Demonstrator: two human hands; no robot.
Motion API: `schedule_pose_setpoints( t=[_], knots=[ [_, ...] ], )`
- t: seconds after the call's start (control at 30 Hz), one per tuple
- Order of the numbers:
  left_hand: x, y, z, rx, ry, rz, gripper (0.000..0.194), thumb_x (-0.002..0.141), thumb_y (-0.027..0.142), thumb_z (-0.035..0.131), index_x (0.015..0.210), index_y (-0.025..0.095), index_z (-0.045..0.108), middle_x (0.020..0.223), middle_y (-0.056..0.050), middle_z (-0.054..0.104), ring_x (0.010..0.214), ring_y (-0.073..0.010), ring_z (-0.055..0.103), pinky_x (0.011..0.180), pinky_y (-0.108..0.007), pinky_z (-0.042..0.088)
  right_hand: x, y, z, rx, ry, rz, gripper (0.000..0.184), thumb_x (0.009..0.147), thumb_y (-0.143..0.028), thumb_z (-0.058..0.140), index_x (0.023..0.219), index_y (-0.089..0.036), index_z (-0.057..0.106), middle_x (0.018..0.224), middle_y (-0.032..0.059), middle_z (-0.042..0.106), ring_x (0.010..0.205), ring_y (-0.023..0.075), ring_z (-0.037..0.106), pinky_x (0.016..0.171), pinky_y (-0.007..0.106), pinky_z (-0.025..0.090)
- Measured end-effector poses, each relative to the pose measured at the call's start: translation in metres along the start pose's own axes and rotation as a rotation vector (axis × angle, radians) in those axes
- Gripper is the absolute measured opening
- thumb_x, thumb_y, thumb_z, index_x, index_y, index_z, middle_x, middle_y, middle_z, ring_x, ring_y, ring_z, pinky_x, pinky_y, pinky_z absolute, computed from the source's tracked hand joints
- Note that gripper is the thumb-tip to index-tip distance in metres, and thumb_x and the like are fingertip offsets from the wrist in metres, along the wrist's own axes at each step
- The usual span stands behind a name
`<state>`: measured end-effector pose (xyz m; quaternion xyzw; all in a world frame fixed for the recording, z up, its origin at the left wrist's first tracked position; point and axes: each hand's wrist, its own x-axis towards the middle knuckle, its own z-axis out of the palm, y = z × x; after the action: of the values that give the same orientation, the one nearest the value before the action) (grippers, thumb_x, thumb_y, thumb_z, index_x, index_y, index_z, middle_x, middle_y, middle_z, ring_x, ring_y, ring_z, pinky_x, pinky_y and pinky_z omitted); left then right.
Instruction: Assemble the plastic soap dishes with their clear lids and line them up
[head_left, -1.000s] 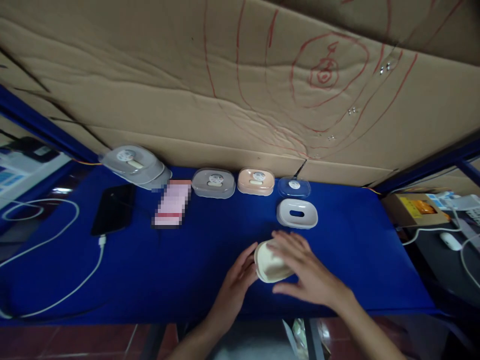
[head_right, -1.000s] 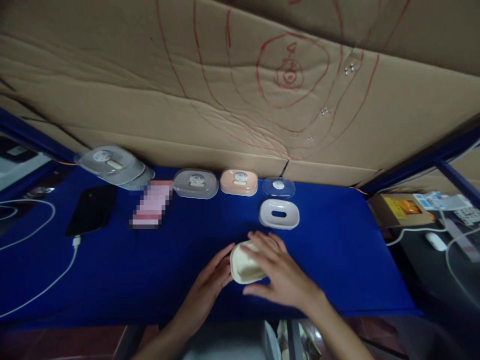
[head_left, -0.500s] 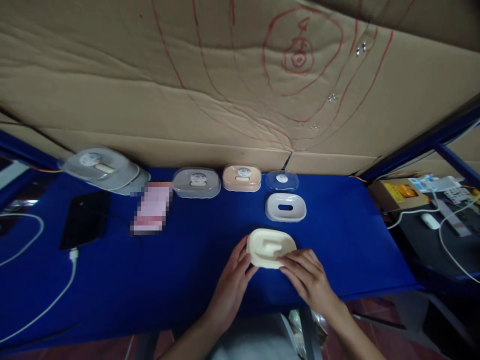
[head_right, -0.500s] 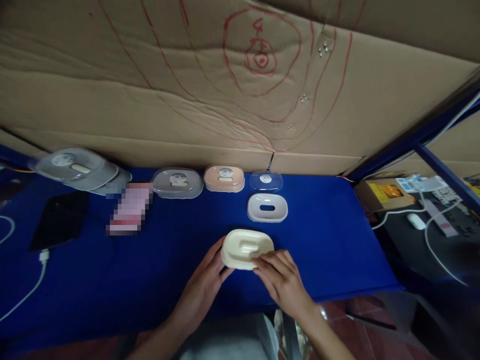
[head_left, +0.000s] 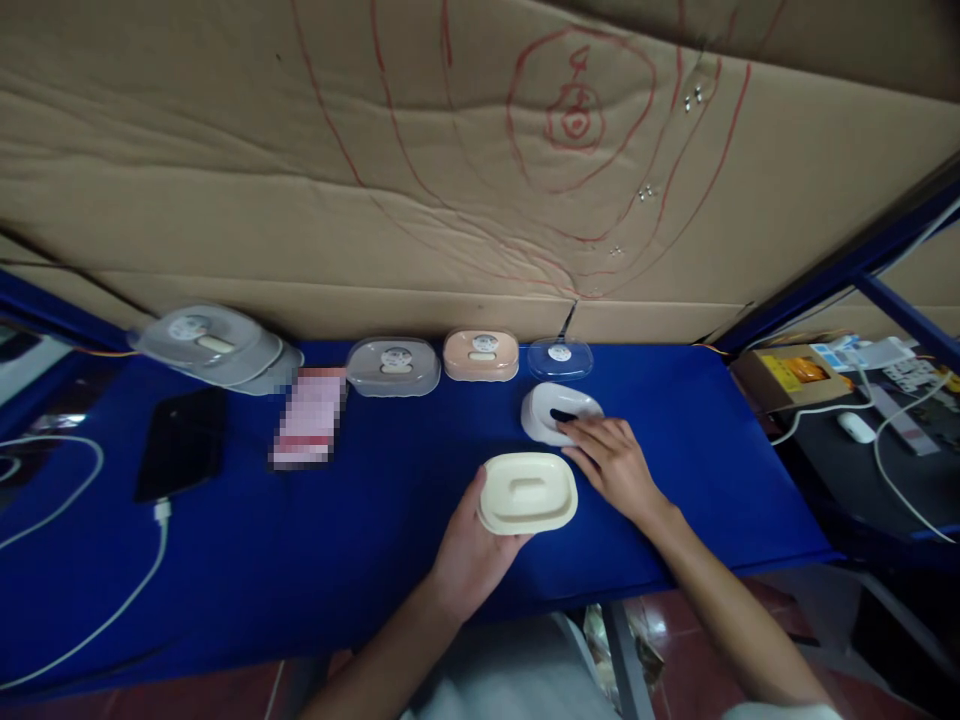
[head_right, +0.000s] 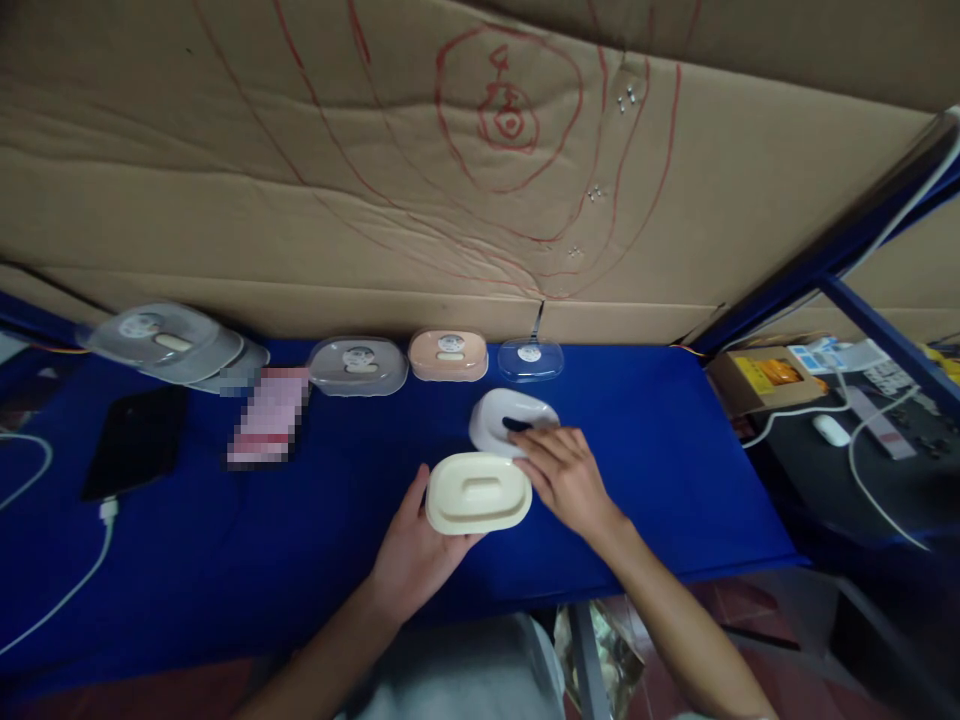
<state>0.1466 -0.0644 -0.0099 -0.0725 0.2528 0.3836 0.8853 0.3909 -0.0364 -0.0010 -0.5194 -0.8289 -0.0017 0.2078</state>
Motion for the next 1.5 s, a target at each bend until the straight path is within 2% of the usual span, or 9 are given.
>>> schedule_pose_setpoints(
  t=[0.17, 0.27, 0.37, 0.5, 0.67, 0.93, 1.23, 1.37, 1.5],
  knots=[
    [-0.003, 0.008, 0.004, -0.002, -0.059, 0.057, 0.062, 0.098, 0.064, 0.057, 0.137, 0.017, 0.067, 0.133, -0.010, 0.075, 0.143, -0.0291, 0.055, 0.123, -0.045, 0.039, -0.016, -0.069, -0.019, 0.099, -0.102, -0.192, 0.048, 0.106, -0.022, 0.054, 0.154, -0.029, 0.053, 0.137, 0.0059, 0.072, 0.119, 0.0253, 0.068, 0.101, 0.045, 0.049],
    [-0.006, 0.013, 0.004, -0.005, -0.030, 0.092, 0.052, 0.100, 0.052, 0.062, 0.135, 0.015, 0.068, 0.125, -0.011, 0.078, 0.132, -0.0270, 0.064, 0.119, -0.041, 0.044, -0.012, -0.075, -0.020, 0.130, -0.160, -0.271, 0.052, 0.106, -0.021, 0.053, 0.158, -0.027, 0.048, 0.142, 0.0065, 0.069, 0.126, 0.0258, 0.066, 0.106, 0.046, 0.049],
    [-0.009, 0.017, 0.004, -0.029, -0.017, 0.108, 0.039, 0.102, 0.043, 0.061, 0.131, 0.019, 0.070, 0.128, -0.009, 0.078, 0.136, -0.0285, 0.061, 0.122, -0.047, 0.041, 0.013, -0.038, -0.013, 0.248, -0.142, -0.292, 0.049, 0.110, -0.036, 0.045, 0.159, -0.032, 0.044, 0.148, 0.0046, 0.065, 0.136, 0.0245, 0.060, 0.113, 0.048, 0.047],
    [-0.013, 0.016, 0.003, -0.094, 0.029, 0.109, 0.028, 0.102, 0.044, 0.060, 0.118, 0.027, 0.076, 0.129, -0.002, 0.078, 0.147, -0.0317, 0.051, 0.125, -0.059, 0.033, 0.059, 0.043, 0.006, 0.039, -0.059, 0.051, 0.056, 0.110, -0.046, 0.042, 0.162, -0.025, 0.040, 0.168, 0.0125, 0.041, 0.155, 0.0331, 0.037, 0.122, 0.061, 0.034],
    [-0.014, 0.012, 0.003, -0.096, 0.034, 0.069, 0.034, 0.102, 0.048, 0.060, 0.121, 0.025, 0.075, 0.132, -0.004, 0.077, 0.148, -0.0332, 0.050, 0.125, -0.059, 0.032, 0.063, 0.086, 0.021, -0.085, -0.135, 0.086, 0.052, 0.107, -0.044, 0.052, 0.152, -0.019, 0.054, 0.155, 0.0174, 0.056, 0.145, 0.0384, 0.048, 0.117, 0.063, 0.041],
    [0.001, 0.006, 0.015, 0.037, 0.196, 0.034, 0.033, 0.105, 0.043, 0.058, 0.118, 0.018, 0.075, 0.119, -0.006, 0.080, 0.128, -0.0259, 0.066, 0.119, -0.043, 0.044, -0.002, 0.010, -0.001, 0.187, 0.027, 0.087, 0.035, 0.106, -0.036, 0.057, 0.139, -0.027, 0.064, 0.134, 0.0093, 0.070, 0.125, 0.0289, 0.062, 0.109, 0.052, 0.052],
    [0.007, 0.010, 0.010, 0.005, 0.042, 0.010, 0.045, 0.109, 0.046, 0.048, 0.125, 0.012, 0.071, 0.115, -0.010, 0.080, 0.107, -0.0223, 0.075, 0.100, -0.035, 0.054, -0.005, -0.023, -0.008, 0.603, -0.210, -0.004, 0.035, 0.099, -0.039, 0.070, 0.131, -0.027, 0.063, 0.135, 0.0118, 0.061, 0.139, 0.0292, 0.056, 0.111, 0.047, 0.054],
    [-0.002, 0.020, 0.009, -0.005, -0.041, 0.029, 0.061, 0.106, 0.059, 0.047, 0.128, 0.008, 0.070, 0.114, -0.013, 0.080, 0.106, -0.0262, 0.075, 0.101, -0.038, 0.054, -0.007, -0.039, -0.016, 0.500, -0.193, -0.163, 0.032, 0.100, -0.030, 0.068, 0.131, -0.028, 0.064, 0.135, 0.0097, 0.060, 0.147, 0.0300, 0.048, 0.123, 0.055, 0.045],
    [-0.009, 0.027, 0.010, 0.027, 0.033, 0.121, 0.038, 0.103, 0.042, 0.062, 0.121, 0.011, 0.073, 0.109, -0.009, 0.081, 0.102, -0.0224, 0.075, 0.099, -0.034, 0.056, -0.002, -0.056, -0.020, 0.384, -0.157, -0.293, 0.034, 0.100, -0.026, 0.067, 0.134, -0.028, 0.063, 0.133, 0.0081, 0.062, 0.150, 0.0312, 0.045, 0.129, 0.063, 0.031]
  ],
)
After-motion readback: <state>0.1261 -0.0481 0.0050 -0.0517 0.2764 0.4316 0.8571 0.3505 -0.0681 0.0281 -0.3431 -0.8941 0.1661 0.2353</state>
